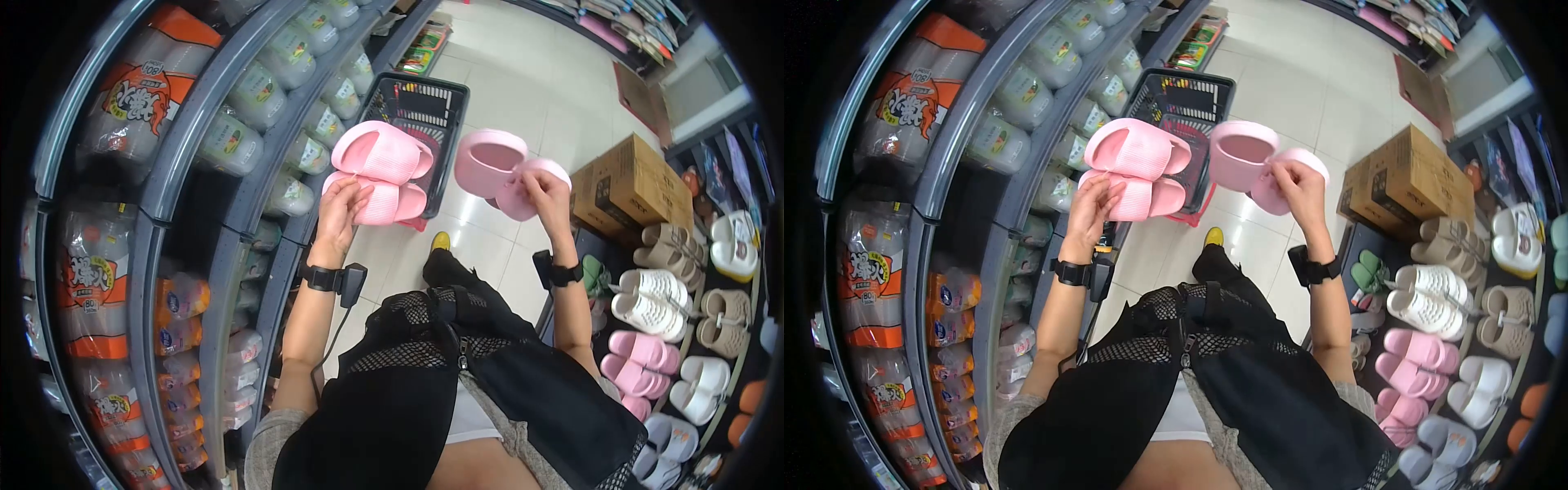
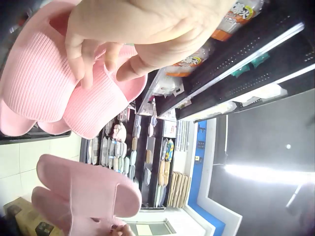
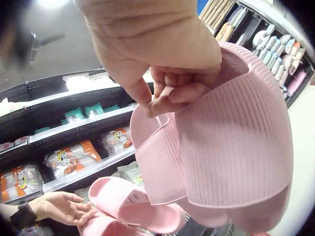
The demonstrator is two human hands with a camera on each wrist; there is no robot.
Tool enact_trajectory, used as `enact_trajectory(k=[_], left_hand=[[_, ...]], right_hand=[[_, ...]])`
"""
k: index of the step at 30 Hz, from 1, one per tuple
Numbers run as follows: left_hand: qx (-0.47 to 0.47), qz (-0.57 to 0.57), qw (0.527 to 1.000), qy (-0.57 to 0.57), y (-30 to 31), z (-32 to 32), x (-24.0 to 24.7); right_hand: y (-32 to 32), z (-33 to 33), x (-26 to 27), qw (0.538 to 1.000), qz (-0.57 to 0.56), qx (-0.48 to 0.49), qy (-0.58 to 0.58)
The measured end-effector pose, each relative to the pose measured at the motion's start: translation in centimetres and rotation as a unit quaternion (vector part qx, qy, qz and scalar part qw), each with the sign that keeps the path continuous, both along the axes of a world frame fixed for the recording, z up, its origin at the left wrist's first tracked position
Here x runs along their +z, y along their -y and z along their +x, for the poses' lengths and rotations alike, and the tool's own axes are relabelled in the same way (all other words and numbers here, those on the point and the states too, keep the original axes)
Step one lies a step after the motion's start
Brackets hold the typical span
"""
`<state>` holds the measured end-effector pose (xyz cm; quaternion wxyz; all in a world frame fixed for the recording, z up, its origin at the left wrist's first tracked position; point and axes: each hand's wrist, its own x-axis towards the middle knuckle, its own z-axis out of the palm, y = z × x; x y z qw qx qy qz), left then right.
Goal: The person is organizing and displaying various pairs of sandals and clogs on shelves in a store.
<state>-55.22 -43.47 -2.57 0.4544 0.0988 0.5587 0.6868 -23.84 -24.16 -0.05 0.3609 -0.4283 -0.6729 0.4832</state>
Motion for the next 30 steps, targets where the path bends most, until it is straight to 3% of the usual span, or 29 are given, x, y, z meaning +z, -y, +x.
enact_trajectory(k=[4, 8, 10, 15, 18, 24, 30], left_hand=[[0.048, -0.044, 0.998, -0.01, -4.1, -2.1, -1.9], [0.073, -0.088, 0.993, -0.004, -8.5, -4.7, -5.2], [0.079, -0.117, 0.99, 0.017, -10.5, -6.1, -7.2], [0.092, -0.109, 0.988, 0.057, -12.5, -9.4, -14.0], [0.046, -0.139, 0.986, 0.083, -12.6, -10.7, -14.6], [0.071, -0.17, 0.977, 0.106, -13.1, -11.4, -14.2], [-0.007, -0.206, 0.971, 0.124, -13.7, -12.0, -16.2]], right_hand=[[-5.6, -6.9, 0.7, 0.994, 0.052, 0.095, -0.007], [-9.0, -12.6, 1.1, 0.962, 0.175, 0.207, 0.026], [-10.7, -15.4, 0.1, 0.929, 0.195, 0.304, 0.079], [-11.2, -20.5, -1.0, 0.864, 0.295, 0.395, 0.105], [-10.7, -22.3, -2.2, 0.858, 0.267, 0.421, 0.122], [-9.5, -24.8, -9.1, 0.85, 0.244, 0.43, 0.182], [-7.8, -26.6, -15.6, 0.834, 0.162, 0.397, 0.348]])
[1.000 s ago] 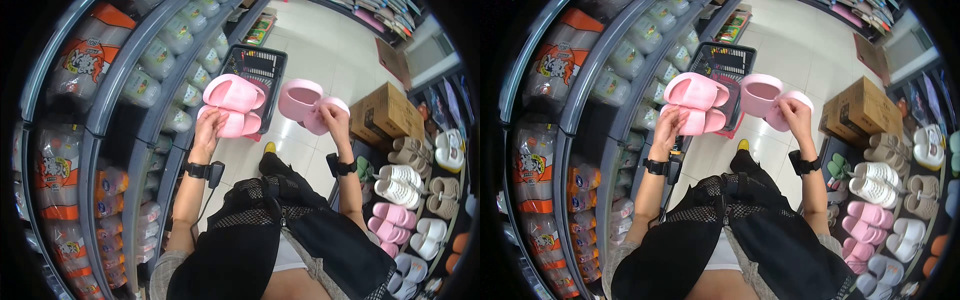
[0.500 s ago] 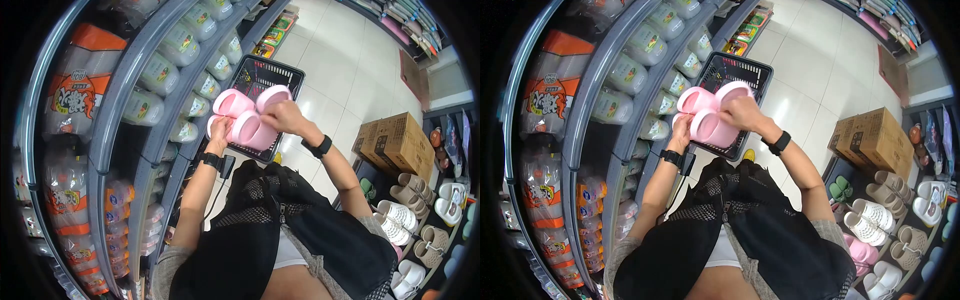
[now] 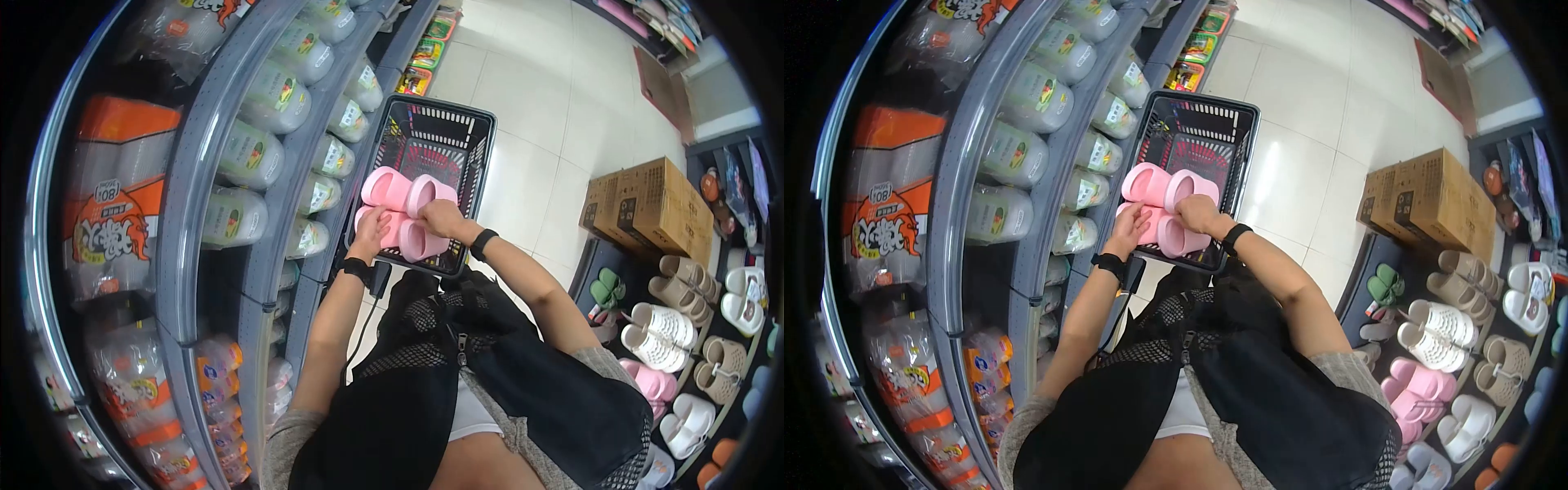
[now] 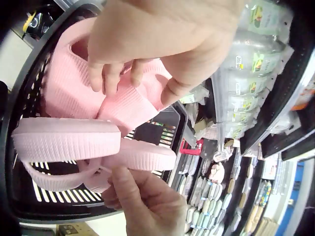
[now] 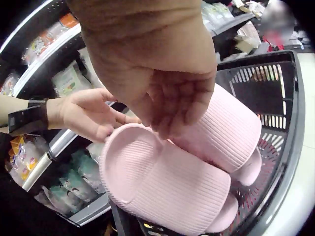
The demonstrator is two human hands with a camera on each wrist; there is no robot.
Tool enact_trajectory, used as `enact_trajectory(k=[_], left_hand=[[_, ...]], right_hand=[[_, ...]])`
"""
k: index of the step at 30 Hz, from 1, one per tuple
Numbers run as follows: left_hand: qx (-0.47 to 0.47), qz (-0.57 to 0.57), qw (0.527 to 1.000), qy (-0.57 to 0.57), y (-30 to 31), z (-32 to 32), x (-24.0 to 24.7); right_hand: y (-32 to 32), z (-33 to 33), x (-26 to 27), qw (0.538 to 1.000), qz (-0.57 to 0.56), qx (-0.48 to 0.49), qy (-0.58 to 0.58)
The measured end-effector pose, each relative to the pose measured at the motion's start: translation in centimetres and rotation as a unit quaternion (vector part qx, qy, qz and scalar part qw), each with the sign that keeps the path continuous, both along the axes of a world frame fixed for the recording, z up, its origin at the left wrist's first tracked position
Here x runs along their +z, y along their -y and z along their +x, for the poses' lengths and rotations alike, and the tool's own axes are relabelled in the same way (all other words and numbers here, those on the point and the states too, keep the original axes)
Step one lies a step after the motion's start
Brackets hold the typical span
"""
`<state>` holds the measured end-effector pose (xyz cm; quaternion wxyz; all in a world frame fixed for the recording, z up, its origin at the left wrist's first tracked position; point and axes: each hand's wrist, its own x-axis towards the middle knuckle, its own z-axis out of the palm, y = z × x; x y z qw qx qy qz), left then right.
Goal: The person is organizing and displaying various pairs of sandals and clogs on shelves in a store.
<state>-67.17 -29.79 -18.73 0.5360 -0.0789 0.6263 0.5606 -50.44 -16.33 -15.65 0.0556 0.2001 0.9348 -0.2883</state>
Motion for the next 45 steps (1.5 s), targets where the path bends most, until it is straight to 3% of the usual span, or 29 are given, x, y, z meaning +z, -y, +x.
enact_trajectory(k=[2, 5, 6, 9, 12, 14, 17, 20, 22, 25, 26, 28, 30, 31, 32, 35, 36, 38, 42, 44, 45], left_hand=[[-0.021, -0.006, 1.0, -0.003, -0.5, 0.4, 0.6], [-0.177, -0.017, 0.982, -0.059, -0.5, -0.8, -1.7], [-0.187, -0.016, 0.981, -0.057, -0.2, -1.1, -3.8], [-0.207, -0.069, 0.949, -0.228, -0.1, -1.8, -8.6], [-0.253, -0.081, 0.924, -0.276, 0.3, -2.6, -10.5], [-0.192, 0.012, 0.904, -0.381, 0.8, -0.6, -10.4], [-0.282, 0.031, 0.845, -0.453, 1.4, 2.1, -3.8], [-0.343, 0.084, 0.825, -0.441, 2.3, 4.2, -3.7], [-0.385, 0.12, 0.809, -0.429, 2.2, 5.8, -3.0], [-0.462, 0.187, 0.748, -0.438, 1.0, 8.9, -2.2], [-0.485, 0.209, 0.739, -0.419, 0.5, 10.2, -1.9], [-0.499, 0.2, 0.777, -0.328, -1.0, 13.3, -2.8], [-0.555, 0.231, 0.735, -0.313, -2.3, 16.9, -3.3], [-0.583, 0.237, 0.713, -0.309, -2.3, 19.0, -3.4], [-0.593, 0.244, 0.703, -0.307, -2.0, 21.9, -3.0], [-0.652, 0.222, 0.678, -0.256, -1.0, 31.2, -1.3], [-0.662, 0.231, 0.666, -0.255, -0.8, 34.3, -1.7], [-0.736, 0.259, 0.585, -0.221, 0.5, 40.8, -1.5], [-0.797, 0.34, 0.468, -0.174, 3.9, 54.8, 0.5], [-0.829, 0.383, 0.372, -0.166, 5.6, 61.7, 2.7], [-0.83, 0.405, 0.35, -0.154, 6.6, 65.1, 3.9]], right_hand=[[0.4, -0.6, -2.6, 0.999, -0.011, 0.001, 0.03], [1.7, -0.7, -4.3, 0.996, -0.049, 0.004, 0.08], [2.3, -0.7, -4.4, 0.992, -0.074, 0.006, 0.1], [4.4, 1.0, -4.6, 0.99, -0.11, -0.058, 0.07], [6.1, 4.4, -2.4, 0.977, -0.155, -0.142, 0.033], [6.9, 7.8, -3.2, 0.971, -0.103, -0.213, -0.041], [8.4, 14.0, -2.0, 0.891, -0.134, -0.419, -0.11], [10.6, 20.4, -2.2, 0.748, -0.213, -0.605, -0.172], [13.1, 24.9, -2.8, 0.667, -0.242, -0.681, -0.182], [19.6, 31.9, -5.1, 0.628, -0.199, -0.738, -0.147], [22.3, 34.0, -5.8, 0.644, -0.166, -0.744, -0.063], [27.7, 37.7, -7.1, 0.645, -0.137, -0.745, 0.099], [34.1, 41.7, -10.7, 0.624, -0.179, -0.744, 0.156], [36.8, 42.8, -8.0, 0.582, -0.217, -0.773, 0.129], [39.8, 44.6, -9.3, 0.576, -0.225, -0.771, 0.154], [47.9, 48.6, -9.3, 0.464, -0.273, -0.838, 0.093], [50.2, 50.1, -9.6, 0.451, -0.271, -0.846, 0.083], [54.4, 51.7, -9.7, 0.344, -0.334, -0.876, 0.057], [59.5, 55.6, -8.8, 0.3, -0.331, -0.894, 0.007], [60.6, 57.3, -9.1, 0.253, -0.232, -0.934, -0.102], [60.6, 58.1, -9.0, 0.247, -0.237, -0.934, -0.107]])
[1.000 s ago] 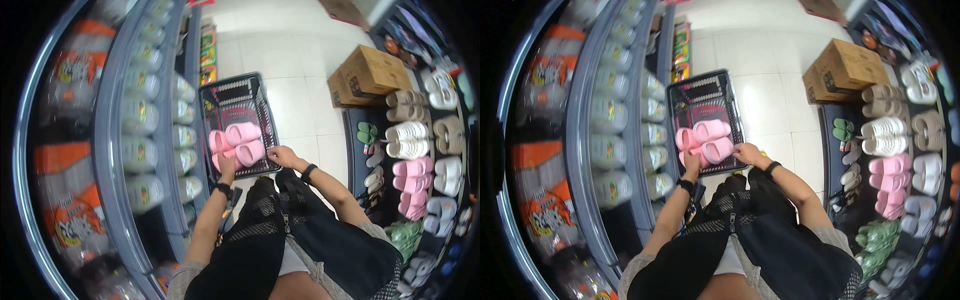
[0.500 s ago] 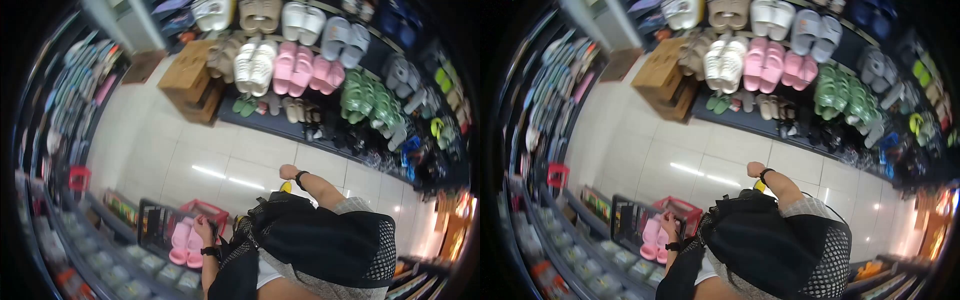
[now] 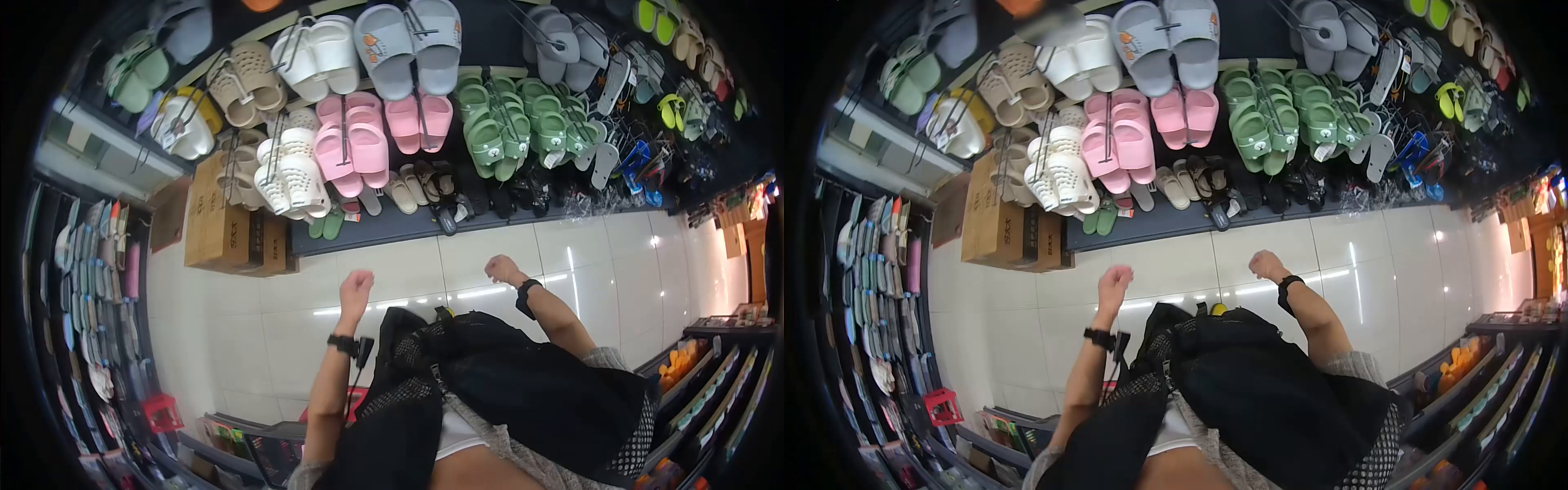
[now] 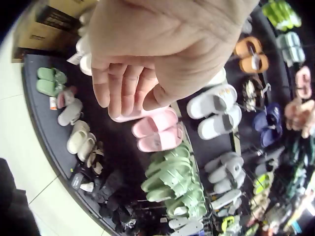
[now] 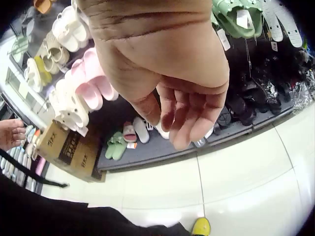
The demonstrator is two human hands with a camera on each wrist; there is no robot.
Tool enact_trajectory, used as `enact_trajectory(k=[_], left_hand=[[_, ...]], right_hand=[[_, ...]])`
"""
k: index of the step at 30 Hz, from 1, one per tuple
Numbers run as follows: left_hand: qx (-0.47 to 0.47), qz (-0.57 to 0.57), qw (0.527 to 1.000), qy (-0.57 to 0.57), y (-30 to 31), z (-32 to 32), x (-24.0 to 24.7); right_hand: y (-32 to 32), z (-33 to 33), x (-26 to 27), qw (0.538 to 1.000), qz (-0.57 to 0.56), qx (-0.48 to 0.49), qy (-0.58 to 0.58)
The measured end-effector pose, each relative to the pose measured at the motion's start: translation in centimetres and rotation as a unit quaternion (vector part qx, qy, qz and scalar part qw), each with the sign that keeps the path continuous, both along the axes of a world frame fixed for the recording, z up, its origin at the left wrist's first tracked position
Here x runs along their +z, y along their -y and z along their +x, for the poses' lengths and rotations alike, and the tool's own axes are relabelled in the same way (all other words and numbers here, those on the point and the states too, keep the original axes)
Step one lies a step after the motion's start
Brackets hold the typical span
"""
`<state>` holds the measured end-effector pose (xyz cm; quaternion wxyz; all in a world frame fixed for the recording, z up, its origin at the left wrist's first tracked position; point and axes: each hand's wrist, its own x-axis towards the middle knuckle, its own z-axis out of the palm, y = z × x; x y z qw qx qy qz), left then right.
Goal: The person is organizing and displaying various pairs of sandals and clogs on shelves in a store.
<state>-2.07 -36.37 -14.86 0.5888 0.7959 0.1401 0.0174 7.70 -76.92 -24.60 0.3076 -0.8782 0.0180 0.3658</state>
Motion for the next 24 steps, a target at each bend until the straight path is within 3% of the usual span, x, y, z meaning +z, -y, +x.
enact_trajectory(k=[2, 5, 8, 12, 15, 16, 20, 24], left_hand=[[-0.062, 0.043, 0.996, 0.04, 1.9, 6.5, 2.0], [-0.133, 0.097, 0.983, 0.076, 3.9, 16.6, 2.6], [-0.154, 0.084, 0.98, 0.089, 6.3, 26.6, 3.7], [-0.129, 0.066, 0.988, 0.054, 7.3, 39.0, 2.8], [-0.118, 0.115, 0.986, 0.033, 7.0, 46.5, -1.5], [-0.135, 0.092, 0.986, 0.012, 6.6, 48.8, -3.2], [-0.186, 0.059, 0.979, -0.067, 8.4, 50.6, 1.3], [-0.174, -0.005, 0.972, -0.157, 7.2, 55.8, -5.8]], right_hand=[[-0.7, 1.5, 1.4, 0.989, 0.125, -0.07, 0.032], [-2.9, 3.7, 2.8, 0.966, 0.212, -0.142, 0.033], [-3.8, 6.5, 2.9, 0.96, 0.245, -0.129, 0.04], [-3.0, 10.1, 3.1, 0.968, 0.192, -0.144, 0.075], [-1.9, 12.5, 3.1, 0.968, 0.149, -0.165, 0.12], [-1.8, 13.1, 3.8, 0.963, 0.139, -0.193, 0.127], [-1.5, 14.6, 5.1, 0.947, 0.143, -0.268, 0.107], [-1.1, 15.9, 5.7, 0.927, 0.163, -0.318, 0.108]])
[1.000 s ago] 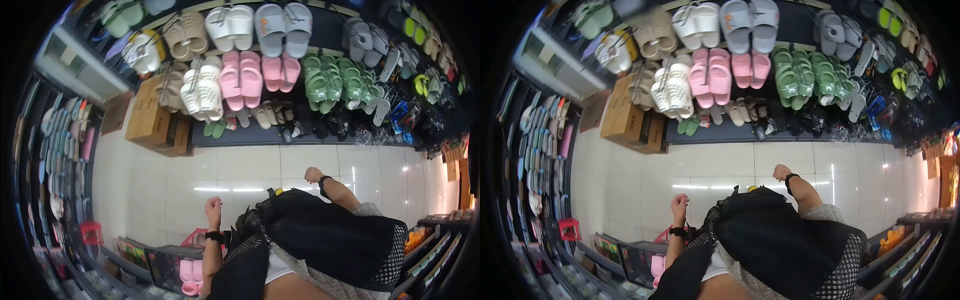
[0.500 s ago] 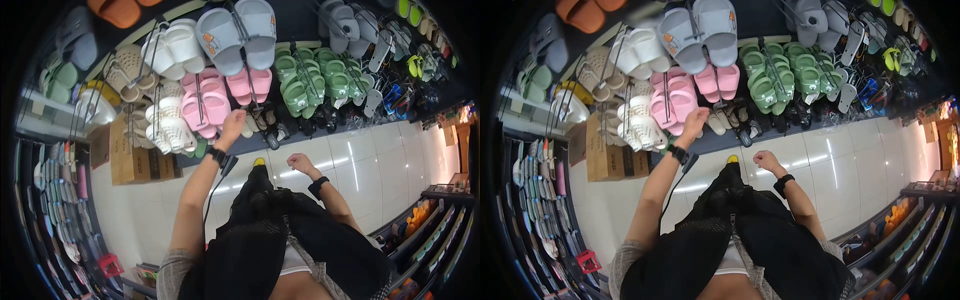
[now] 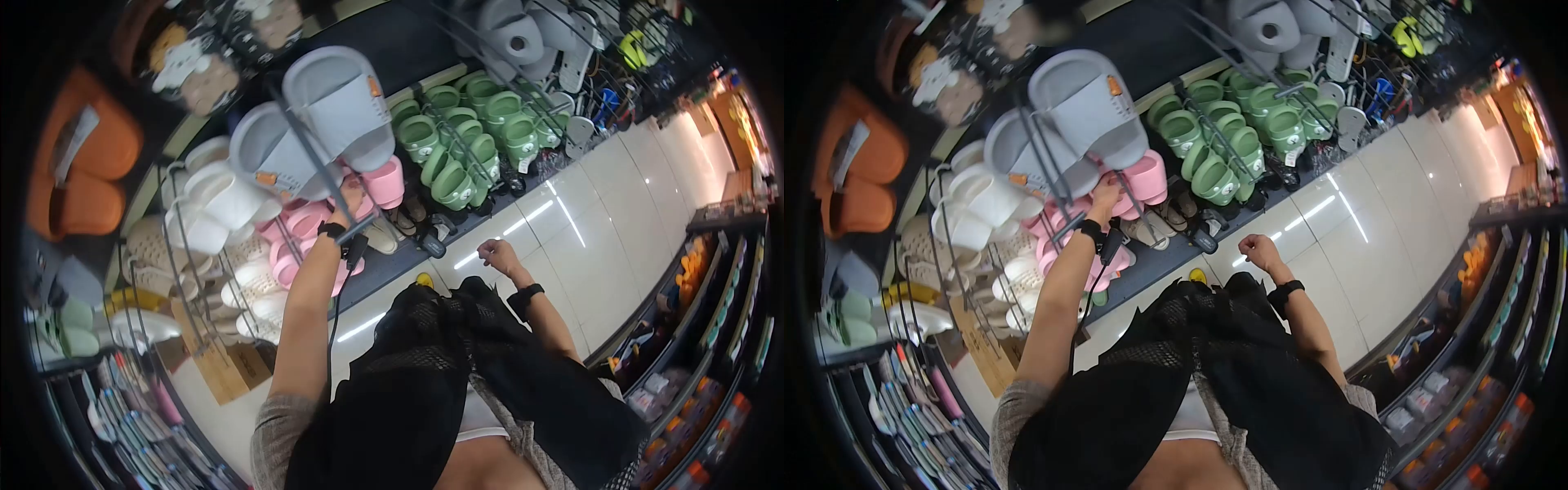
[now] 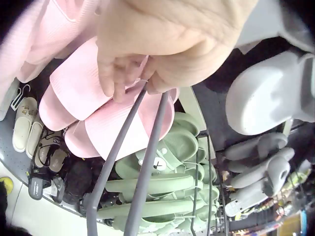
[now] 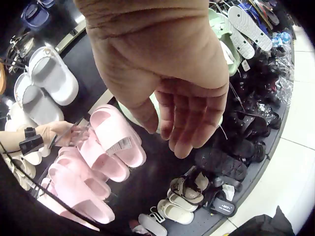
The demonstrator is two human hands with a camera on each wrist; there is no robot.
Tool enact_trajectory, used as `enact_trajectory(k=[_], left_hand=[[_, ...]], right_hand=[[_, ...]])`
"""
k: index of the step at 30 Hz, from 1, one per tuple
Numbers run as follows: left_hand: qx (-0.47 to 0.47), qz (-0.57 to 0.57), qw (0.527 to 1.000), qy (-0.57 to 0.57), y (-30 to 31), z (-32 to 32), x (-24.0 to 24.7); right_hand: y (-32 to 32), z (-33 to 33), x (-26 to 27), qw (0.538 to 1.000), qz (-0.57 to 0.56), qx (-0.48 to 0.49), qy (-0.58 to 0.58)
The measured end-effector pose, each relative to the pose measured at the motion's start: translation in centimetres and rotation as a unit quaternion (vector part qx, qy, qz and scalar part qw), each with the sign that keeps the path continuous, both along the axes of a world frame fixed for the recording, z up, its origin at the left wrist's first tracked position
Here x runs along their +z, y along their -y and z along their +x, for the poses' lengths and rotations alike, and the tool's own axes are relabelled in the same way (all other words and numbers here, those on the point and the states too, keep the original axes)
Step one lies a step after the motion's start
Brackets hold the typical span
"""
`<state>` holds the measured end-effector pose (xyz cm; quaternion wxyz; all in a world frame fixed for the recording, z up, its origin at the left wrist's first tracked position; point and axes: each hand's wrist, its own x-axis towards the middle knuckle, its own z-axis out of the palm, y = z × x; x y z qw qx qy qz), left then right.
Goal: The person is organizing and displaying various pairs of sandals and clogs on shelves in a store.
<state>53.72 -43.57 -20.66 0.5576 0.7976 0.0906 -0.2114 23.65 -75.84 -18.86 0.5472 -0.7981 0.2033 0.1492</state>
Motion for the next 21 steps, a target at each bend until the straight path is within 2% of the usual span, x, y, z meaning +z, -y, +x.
enact_trajectory(k=[1, 3, 9, 11, 13, 15, 17, 21], left_hand=[[0.046, 0.008, 0.999, 0.005, 0.1, 0.6, -1.4], [-0.032, 0.123, 0.992, 0.008, 1.9, -1.0, 3.2], [-0.059, 0.092, 0.994, -0.016, 1.6, -1.1, 3.1], [-0.061, 0.154, 0.986, 0.036, 1.9, -2.5, 3.8], [-0.011, 0.149, 0.989, 0.012, 2.4, -4.3, 4.6], [-0.026, 0.139, 0.989, -0.029, 2.9, -6.5, 6.4], [-0.01, 0.126, 0.992, -0.029, 3.0, -8.3, 6.7], [0.005, 0.117, 0.99, -0.081, 3.3, -12.2, 7.3]], right_hand=[[0.6, 0.5, 0.1, 1.0, 0.008, -0.015, 0.009], [2.2, 1.8, -0.4, 1.0, 0.006, -0.011, -0.007], [6.5, 7.2, 1.8, 0.995, -0.028, -0.015, 0.096], [8.1, 9.4, 2.0, 0.995, -0.027, 0.002, 0.096], [9.4, 11.2, 2.1, 0.994, -0.023, 0.012, 0.111], [10.4, 13.0, 2.9, 0.994, -0.017, 0.07, 0.086], [10.7, 14.8, 3.3, 0.978, -0.059, 0.125, 0.158], [11.8, 17.8, 3.8, 0.971, -0.012, 0.19, 0.143]])
